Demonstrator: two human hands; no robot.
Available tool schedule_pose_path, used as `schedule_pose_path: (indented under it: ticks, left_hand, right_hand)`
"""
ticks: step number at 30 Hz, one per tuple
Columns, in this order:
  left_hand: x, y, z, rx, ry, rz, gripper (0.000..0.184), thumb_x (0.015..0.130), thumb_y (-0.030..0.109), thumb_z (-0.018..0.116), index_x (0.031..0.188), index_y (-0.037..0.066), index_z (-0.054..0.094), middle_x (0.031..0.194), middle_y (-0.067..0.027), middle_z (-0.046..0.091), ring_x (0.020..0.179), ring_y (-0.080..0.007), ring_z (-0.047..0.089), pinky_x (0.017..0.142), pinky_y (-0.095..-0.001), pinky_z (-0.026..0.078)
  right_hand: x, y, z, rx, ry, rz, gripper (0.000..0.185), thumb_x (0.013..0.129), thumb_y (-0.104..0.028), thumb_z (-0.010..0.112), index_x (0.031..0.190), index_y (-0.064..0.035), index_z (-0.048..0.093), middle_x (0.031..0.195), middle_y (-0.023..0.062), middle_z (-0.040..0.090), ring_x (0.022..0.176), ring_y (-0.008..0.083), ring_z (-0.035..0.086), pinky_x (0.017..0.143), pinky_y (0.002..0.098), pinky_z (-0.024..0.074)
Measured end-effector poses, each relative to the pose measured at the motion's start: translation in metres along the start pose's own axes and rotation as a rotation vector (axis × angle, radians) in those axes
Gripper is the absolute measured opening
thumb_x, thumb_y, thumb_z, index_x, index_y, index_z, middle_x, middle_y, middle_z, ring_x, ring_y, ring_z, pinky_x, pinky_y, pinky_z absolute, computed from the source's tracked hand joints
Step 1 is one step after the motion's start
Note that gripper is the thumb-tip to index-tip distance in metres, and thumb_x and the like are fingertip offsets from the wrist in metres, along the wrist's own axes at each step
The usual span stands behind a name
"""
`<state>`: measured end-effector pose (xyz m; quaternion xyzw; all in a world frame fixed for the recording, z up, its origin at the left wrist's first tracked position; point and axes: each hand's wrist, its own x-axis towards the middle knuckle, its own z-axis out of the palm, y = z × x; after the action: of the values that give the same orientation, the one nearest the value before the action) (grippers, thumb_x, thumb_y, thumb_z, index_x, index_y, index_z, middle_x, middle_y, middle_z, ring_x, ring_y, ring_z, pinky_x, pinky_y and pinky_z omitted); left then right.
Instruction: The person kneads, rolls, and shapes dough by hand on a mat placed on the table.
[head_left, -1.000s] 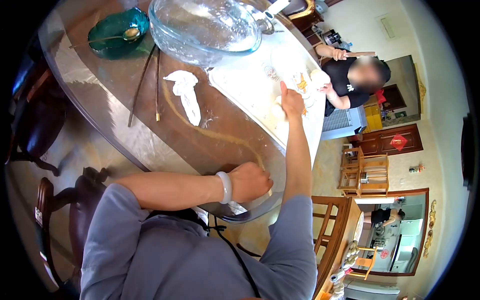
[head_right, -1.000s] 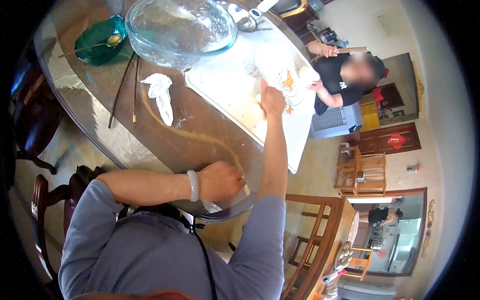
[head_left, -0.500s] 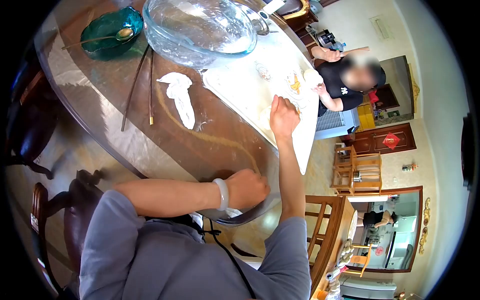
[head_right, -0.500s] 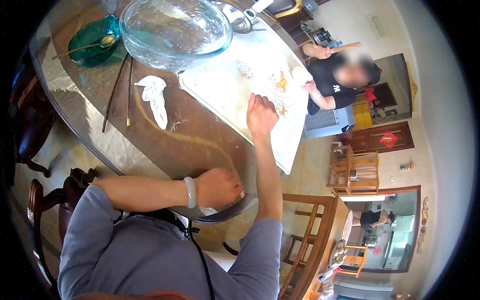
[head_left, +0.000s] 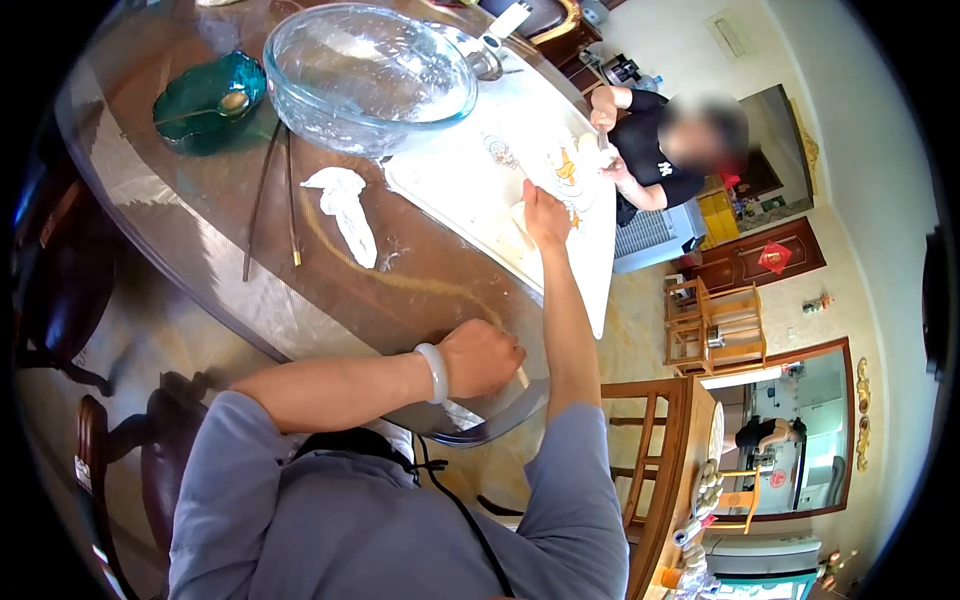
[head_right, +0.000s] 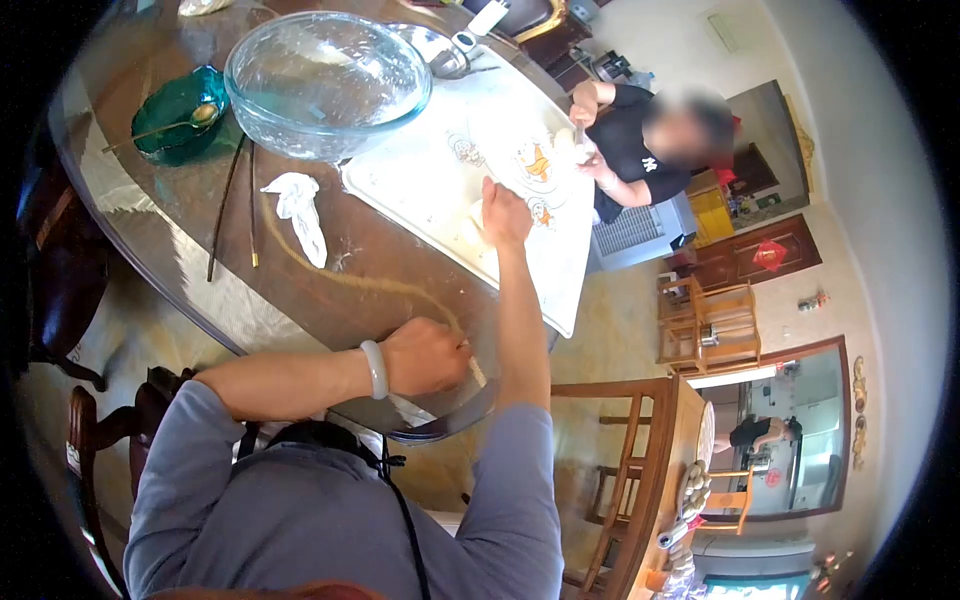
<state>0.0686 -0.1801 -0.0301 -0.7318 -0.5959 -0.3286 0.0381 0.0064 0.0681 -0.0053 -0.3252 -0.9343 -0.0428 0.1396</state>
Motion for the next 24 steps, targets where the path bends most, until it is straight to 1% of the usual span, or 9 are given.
schedule_pose_path:
  ticks: [4, 5, 9, 12, 16, 17, 20, 21, 24]
  left_hand:
    - [-0.001, 0.001, 0.005, -0.001, 0.037, 0.009, 0.013, 0.072, 0.015, 0.059, 0.077, 0.004, 0.061, 0.075, -0.0114, 0.061, 0.066, -0.0266, 0.063, 0.057, -0.0366, 0.05]
    - [-0.001, 0.002, 0.007, 0.002, 0.032, 0.018, 0.012, 0.072, 0.015, 0.059, 0.077, 0.004, 0.061, 0.075, -0.0111, 0.061, 0.067, -0.0264, 0.063, 0.057, -0.0364, 0.05]
    - [-0.002, 0.006, 0.006, -0.052, 0.048, 0.004, 0.013, 0.072, 0.016, 0.059, 0.076, 0.004, 0.06, 0.074, -0.0109, 0.06, 0.067, -0.0261, 0.063, 0.057, -0.0358, 0.05]
    - [-0.001, 0.01, 0.007, -0.06, 0.064, 0.018, 0.013, 0.072, 0.015, 0.059, 0.075, 0.003, 0.06, 0.074, -0.0109, 0.06, 0.066, -0.026, 0.062, 0.057, -0.0359, 0.051]
    - [-0.001, 0.015, 0.013, -0.073, 0.016, 0.052, 0.013, 0.071, 0.015, 0.058, 0.075, 0.003, 0.06, 0.073, -0.0116, 0.06, 0.066, -0.0261, 0.062, 0.056, -0.0362, 0.05]
    - [-0.002, 0.017, 0.015, -0.081, 0.017, 0.06, 0.013, 0.071, 0.015, 0.058, 0.075, 0.003, 0.06, 0.073, -0.0118, 0.06, 0.066, -0.0262, 0.062, 0.056, -0.0362, 0.05]
    - [-0.001, 0.014, 0.02, -0.077, 0.011, 0.031, 0.013, 0.071, 0.014, 0.058, 0.075, 0.002, 0.06, 0.073, -0.0123, 0.061, 0.067, -0.0265, 0.063, 0.057, -0.0367, 0.051]
    - [-0.001, 0.012, 0.017, -0.065, -0.001, 0.018, 0.012, 0.071, 0.014, 0.058, 0.075, 0.003, 0.06, 0.073, -0.0123, 0.061, 0.067, -0.0266, 0.063, 0.057, -0.0369, 0.051]
    - [-0.001, 0.011, 0.007, -0.027, -0.016, -0.001, 0.012, 0.071, 0.014, 0.057, 0.074, 0.003, 0.06, 0.074, -0.0121, 0.062, 0.068, -0.0268, 0.064, 0.057, -0.037, 0.051]
  right_hand:
    - [-0.021, 0.005, -0.023, 0.326, -0.24, 0.052, 0.042, 0.091, -0.045, 0.042, 0.093, -0.0093, 0.065, 0.09, 0.0115, 0.067, 0.09, 0.0314, 0.061, 0.081, 0.0405, 0.0464]
    - [-0.028, 0.01, -0.025, 0.502, -0.219, 0.026, 0.032, 0.088, -0.039, 0.052, 0.091, -0.0089, 0.064, 0.089, 0.0103, 0.067, 0.088, 0.0318, 0.06, 0.079, 0.0404, 0.046]
    - [-0.049, 0.002, -0.012, 0.164, 0.252, -0.41, 0.022, 0.084, -0.028, 0.058, 0.076, -0.0078, 0.06, 0.073, 0.0111, 0.062, 0.072, 0.0315, 0.056, 0.07, 0.0407, 0.0461]
    - [-0.047, -0.013, -0.004, -0.062, 0.326, -0.385, 0.024, 0.086, -0.026, 0.057, 0.072, -0.0069, 0.058, 0.067, 0.0118, 0.059, 0.067, 0.0309, 0.054, 0.065, 0.041, 0.0457]
    - [-0.016, -0.021, -0.001, -0.152, 0.071, -0.098, 0.042, 0.094, -0.035, 0.043, 0.073, -0.0046, 0.063, 0.072, 0.0161, 0.064, 0.072, 0.037, 0.062, 0.067, 0.0443, 0.0498]
    - [-0.009, -0.021, -0.004, -0.134, -0.046, -0.061, 0.051, 0.096, -0.041, 0.034, 0.078, -0.0048, 0.066, 0.079, 0.0199, 0.066, 0.079, 0.0392, 0.063, 0.071, 0.046, 0.0506]
    - [0.004, -0.019, 0.0, -0.121, -0.102, 0.025, 0.054, 0.096, -0.043, 0.032, 0.081, -0.0055, 0.068, 0.083, 0.0208, 0.066, 0.083, 0.0388, 0.063, 0.075, 0.0474, 0.0496]
    - [0.007, -0.018, 0.001, -0.098, -0.133, 0.081, 0.058, 0.094, -0.049, 0.031, 0.088, -0.0063, 0.069, 0.089, 0.0221, 0.066, 0.088, 0.0377, 0.063, 0.078, 0.0474, 0.0485]
    - [0.014, 0.001, 0.005, 0.095, -0.112, 0.115, 0.061, 0.093, -0.052, 0.034, 0.084, -0.0028, 0.069, 0.094, 0.0249, 0.064, 0.095, 0.0387, 0.061, 0.08, 0.0438, 0.0489]
